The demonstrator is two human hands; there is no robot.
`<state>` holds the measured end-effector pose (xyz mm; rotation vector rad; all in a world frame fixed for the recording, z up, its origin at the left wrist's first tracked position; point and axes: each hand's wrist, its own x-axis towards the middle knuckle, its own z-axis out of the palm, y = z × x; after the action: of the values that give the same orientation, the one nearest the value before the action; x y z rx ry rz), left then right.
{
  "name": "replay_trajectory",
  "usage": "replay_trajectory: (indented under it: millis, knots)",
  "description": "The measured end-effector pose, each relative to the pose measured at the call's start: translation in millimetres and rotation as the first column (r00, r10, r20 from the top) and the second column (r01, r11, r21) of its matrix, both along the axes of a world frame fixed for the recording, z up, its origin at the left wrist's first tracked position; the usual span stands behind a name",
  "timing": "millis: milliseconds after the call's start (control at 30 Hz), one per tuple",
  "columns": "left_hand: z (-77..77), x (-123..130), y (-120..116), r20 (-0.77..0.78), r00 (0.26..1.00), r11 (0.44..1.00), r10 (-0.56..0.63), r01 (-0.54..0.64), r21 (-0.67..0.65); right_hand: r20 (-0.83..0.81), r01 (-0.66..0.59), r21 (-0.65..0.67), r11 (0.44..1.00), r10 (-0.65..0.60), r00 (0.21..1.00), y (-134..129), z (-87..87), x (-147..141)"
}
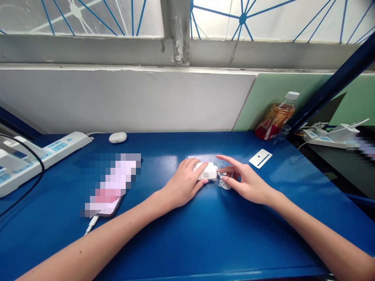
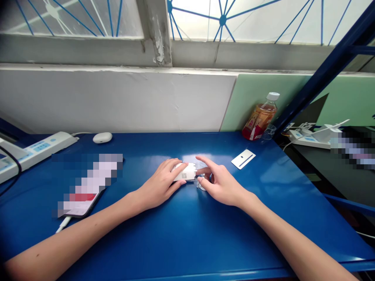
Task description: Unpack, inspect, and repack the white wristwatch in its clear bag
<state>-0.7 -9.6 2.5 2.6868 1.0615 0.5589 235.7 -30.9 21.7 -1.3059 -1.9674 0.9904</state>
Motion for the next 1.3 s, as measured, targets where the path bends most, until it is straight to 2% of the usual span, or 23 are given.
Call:
replay_trajectory:
  millis: [100,200,233,300,400,467,533,700,833,933,1067,1300]
  knots:
    - [-0.1,-1,0,-0.077,0.997,1.0,-0.021,0.021,-0.002,-0.074,0.001,-0.083,0.997,-0.007,0.997,2,-1.8,1]
    - [1.9,-2,0,-0.16,0.987,0.999,-0.029,0.024,-0.035,-0.055,-0.008,-0.085,0.996,0.004,0.998,6,-0.6,5]
    - [3.0,-2,0,-0.18,0.983,0.999,-0.031,0.022,-0.047,-0.017,0.005,-0.043,0.999,-0.006,1.0,7,0.3,7]
    - [5.1,-3,-1,-0.209,0.977,0.998,-0.034,0.02,-0.067,0.102,0.063,0.134,0.989,-0.077,0.992,9,1.7,11]
    - [6.6,-2,-1,-0.22,0.975,0.997,-0.032,0.016,-0.077,0.278,0.109,0.424,0.899,-0.244,0.929,11,1.5,14]
    - [6.3,-2,-2,-0.216,0.976,0.997,-0.026,0.01,-0.076,0.353,0.119,0.458,0.881,-0.303,0.885,12,0.4,14]
    - [5.8,-2,-2,-0.214,0.977,0.997,-0.02,0.005,-0.072,0.375,0.149,0.402,0.903,-0.311,0.873,12,0.1,13]
    - [5.2,-3,-2,-0.206,0.978,0.998,-0.015,0.002,-0.059,0.209,0.193,0.212,0.958,-0.238,0.949,10,4.4,10]
    - [4.3,-2,-2,-0.208,0.978,0.999,-0.015,0.004,-0.051,0.066,0.133,0.144,0.981,-0.144,0.987,7,6.3,8]
    - [2.9,-2,-1,-0.215,0.976,0.999,-0.016,0.007,-0.046,0.091,0.028,0.183,0.983,-0.046,0.995,5,5.1,6]
    - [1.0,-3,-1,-0.202,0.979,0.999,-0.019,0.013,-0.031,0.208,-0.109,0.276,0.955,0.052,0.977,2,2.7,3]
    - [0.5,-3,-1,-0.197,0.98,1.0,-0.023,0.021,-0.013,0.346,-0.195,0.399,0.896,0.05,0.937,0,-4.8,4]
